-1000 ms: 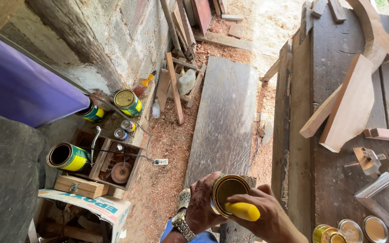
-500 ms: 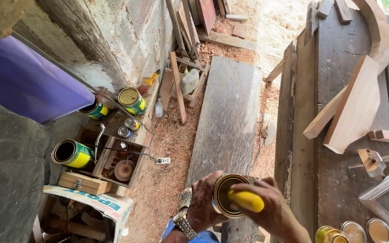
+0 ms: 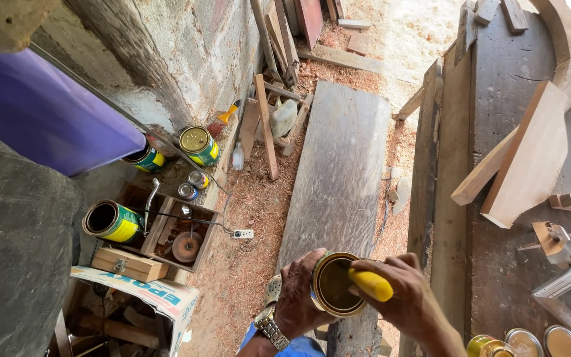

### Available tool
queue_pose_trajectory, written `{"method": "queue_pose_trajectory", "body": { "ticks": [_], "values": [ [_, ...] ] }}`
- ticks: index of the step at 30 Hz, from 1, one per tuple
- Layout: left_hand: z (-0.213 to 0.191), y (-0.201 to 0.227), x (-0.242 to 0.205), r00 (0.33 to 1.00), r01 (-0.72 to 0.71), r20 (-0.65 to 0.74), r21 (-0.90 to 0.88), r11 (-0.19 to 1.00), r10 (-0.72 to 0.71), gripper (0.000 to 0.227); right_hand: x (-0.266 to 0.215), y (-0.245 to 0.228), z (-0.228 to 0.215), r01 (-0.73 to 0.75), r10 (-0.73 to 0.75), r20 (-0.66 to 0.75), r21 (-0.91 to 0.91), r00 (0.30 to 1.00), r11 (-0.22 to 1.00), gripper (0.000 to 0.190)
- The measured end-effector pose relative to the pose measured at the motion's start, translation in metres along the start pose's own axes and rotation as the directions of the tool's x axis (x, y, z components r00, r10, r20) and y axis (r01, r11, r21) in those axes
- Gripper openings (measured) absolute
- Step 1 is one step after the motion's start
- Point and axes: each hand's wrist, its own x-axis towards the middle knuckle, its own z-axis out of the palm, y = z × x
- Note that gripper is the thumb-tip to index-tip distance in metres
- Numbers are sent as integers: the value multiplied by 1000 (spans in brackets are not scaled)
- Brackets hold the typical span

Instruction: Opening and inspecting various cans of paint and wood finish on a workbench in a workshop.

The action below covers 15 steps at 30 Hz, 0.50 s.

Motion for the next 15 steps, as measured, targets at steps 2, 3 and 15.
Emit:
{"method": "queue_pose_trajectory", "body": {
  "ticks": [2,3,15],
  "values": [
    [1,0,3,1000,7,6,1,1000,-7,125,9,-16,-8,25,-24,-35,39,999,999,40],
    [3,-1,3,1000,15,-7,-4,1000,-15,126,7,-21,-11,34,-38,32,110,999,993,38],
    [12,-27,-35,998,19,-68,73,997,-14,124,0,14,28,42,-38,62,-63,997,997,50]
  ]
}}
